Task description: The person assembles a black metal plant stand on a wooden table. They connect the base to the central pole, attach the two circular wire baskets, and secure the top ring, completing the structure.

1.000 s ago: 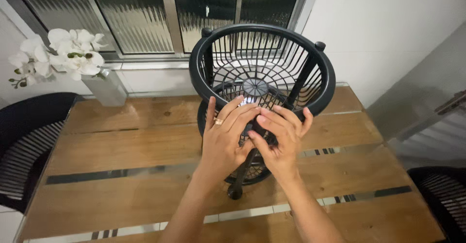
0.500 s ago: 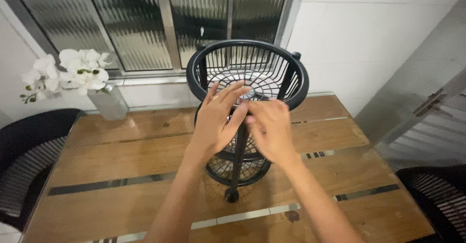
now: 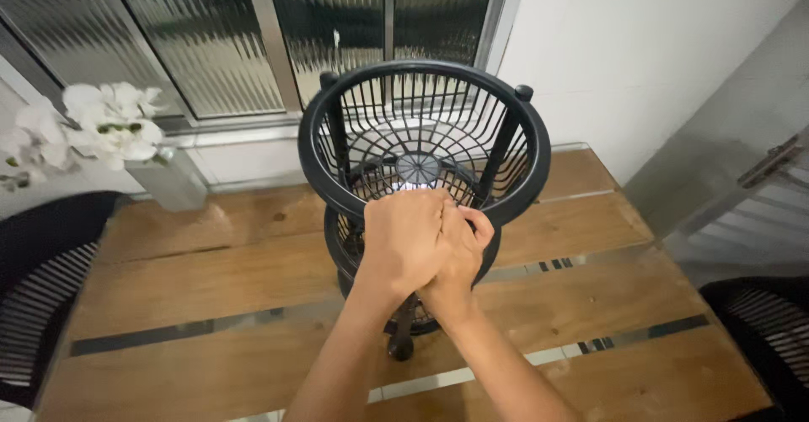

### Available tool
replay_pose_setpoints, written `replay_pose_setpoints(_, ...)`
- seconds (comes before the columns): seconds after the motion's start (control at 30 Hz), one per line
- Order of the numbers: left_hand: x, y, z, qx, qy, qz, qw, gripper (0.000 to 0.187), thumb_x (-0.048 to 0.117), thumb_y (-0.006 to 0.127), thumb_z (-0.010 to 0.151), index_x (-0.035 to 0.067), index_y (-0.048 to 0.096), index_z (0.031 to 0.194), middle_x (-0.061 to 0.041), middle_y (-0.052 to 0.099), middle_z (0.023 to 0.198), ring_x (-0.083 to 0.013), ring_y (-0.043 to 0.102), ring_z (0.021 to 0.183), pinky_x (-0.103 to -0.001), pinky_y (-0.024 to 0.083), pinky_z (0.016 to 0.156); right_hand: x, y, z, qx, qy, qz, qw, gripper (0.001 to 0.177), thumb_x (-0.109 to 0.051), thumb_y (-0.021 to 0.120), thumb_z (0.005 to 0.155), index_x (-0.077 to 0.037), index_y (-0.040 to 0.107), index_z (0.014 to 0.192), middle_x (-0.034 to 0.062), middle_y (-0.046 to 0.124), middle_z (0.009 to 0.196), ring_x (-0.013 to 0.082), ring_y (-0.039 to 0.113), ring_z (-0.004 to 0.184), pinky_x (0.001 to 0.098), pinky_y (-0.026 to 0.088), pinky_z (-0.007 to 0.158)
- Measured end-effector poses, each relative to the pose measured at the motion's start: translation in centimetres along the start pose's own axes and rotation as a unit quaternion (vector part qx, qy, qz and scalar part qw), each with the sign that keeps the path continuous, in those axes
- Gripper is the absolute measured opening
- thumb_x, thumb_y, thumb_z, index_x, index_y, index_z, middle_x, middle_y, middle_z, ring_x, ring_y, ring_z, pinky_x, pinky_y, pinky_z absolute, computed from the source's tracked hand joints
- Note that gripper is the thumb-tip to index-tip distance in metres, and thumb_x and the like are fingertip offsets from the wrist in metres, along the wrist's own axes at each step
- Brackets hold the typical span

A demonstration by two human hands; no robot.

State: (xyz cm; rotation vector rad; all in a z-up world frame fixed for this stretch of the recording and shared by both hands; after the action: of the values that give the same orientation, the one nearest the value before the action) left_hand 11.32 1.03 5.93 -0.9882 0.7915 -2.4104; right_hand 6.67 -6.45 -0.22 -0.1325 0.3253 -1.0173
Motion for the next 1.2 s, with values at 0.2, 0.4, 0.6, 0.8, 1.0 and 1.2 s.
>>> replay_pose_setpoints(0.2, 1.0, -1.6, 0.6, 0.047, 0.068, 0.016, 0.996, 0.023, 0.023, 0.058, 0.091, 0.007, 0.070, 0.080, -0.012, 0.072, 0.080, -0.0335, 0.069, 0.079, -0.044, 0.051, 0.069, 0.1, 0.6, 1.3, -0.065, -0.024, -0.001, 0.998, 0.041, -0.021, 0.077, 0.081, 0.000, 0.068, 0.115, 0.0179, 0.068, 0.124, 0.0320, 0.062, 0.118, 0.0465, 0.033, 0.107)
replay_pose_setpoints(0.4, -2.3, -3.7, -4.4, 0.217, 0.167, -0.067, 0.959, 0.052, 0.016, 0.057, 0.101, 0.007, 0.045, 0.151, -0.020, 0.056, 0.149, -0.0394, 0.049, 0.144, -0.054, 0.033, 0.123, 0.8, -1.0, 1.0, -0.154, -0.086, -0.012, 0.984, 0.072, -0.035, 0.077, 0.080, -0.002, 0.055, 0.141, 0.0227, 0.049, 0.152, 0.0425, 0.035, 0.145, 0.0597, 0.005, 0.121)
replay_pose_setpoints(0.6, -16.3, -1.1, -9.9, 0.192, -0.125, -0.170, 0.958, 0.076, 0.056, 0.035, 0.109, 0.005, 0.021, 0.164, -0.023, 0.017, 0.174, -0.0368, 0.013, 0.162, -0.053, 0.012, 0.130, 11.8, -6.2, -6.5, 0.004, 0.260, 0.122, 0.958, 0.063, -0.033, 0.049, 0.109, -0.004, 0.033, 0.163, 0.0167, 0.035, 0.171, 0.0312, 0.029, 0.161, 0.0469, 0.018, 0.135)
replay_pose_setpoints(0.8, -25.1, 8.7, -17.0, 0.074, -0.415, -0.337, 0.842, 0.097, 0.066, 0.042, 0.091, 0.018, 0.005, 0.166, -0.017, 0.026, 0.166, -0.0310, 0.025, 0.153, -0.047, 0.022, 0.121, 19.7, -1.9, -17.1, -0.077, 0.531, 0.264, 0.801, 0.067, -0.038, 0.049, 0.102, -0.010, 0.033, 0.161, 0.0162, 0.040, 0.164, 0.0346, 0.042, 0.146, 0.0434, 0.030, 0.121)
replay_pose_setpoints(1.0, -25.4, 12.2, -16.7, 0.138, -0.328, -0.417, 0.836, 0.084, 0.054, 0.053, 0.098, 0.011, 0.018, 0.162, -0.013, 0.020, 0.171, -0.0264, 0.021, 0.157, -0.040, 0.021, 0.124, 21.5, 3.7, -19.4, -0.084, 0.637, 0.388, 0.661, 0.071, -0.046, 0.053, 0.098, -0.016, 0.033, 0.158, 0.0129, 0.054, 0.140, 0.0243, 0.059, 0.118, 0.0447, 0.054, 0.095)
replay_pose_setpoints(1.2, -24.5, 12.3, -15.6, 0.134, -0.321, -0.441, 0.828, 0.076, 0.040, 0.062, 0.097, 0.011, 0.030, 0.160, -0.011, 0.039, 0.162, -0.0256, 0.035, 0.149, -0.039, 0.028, 0.120, 23.7, 6.5, -19.8, -0.112, 0.581, 0.368, 0.717, 0.052, -0.031, 0.071, 0.096, -0.003, 0.060, 0.139, 0.0047, 0.066, 0.112, 0.0152, 0.060, 0.082, 0.0328, 0.050, 0.073)
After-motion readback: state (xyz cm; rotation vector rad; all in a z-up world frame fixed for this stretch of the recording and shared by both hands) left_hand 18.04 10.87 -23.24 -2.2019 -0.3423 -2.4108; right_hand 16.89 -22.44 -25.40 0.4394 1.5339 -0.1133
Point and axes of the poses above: each hand's wrist, its own z-axis towards the middle knuckle, its own y-axis out of the palm, x = y × z, the point moved 6 cm from there along z, towards the middle knuckle
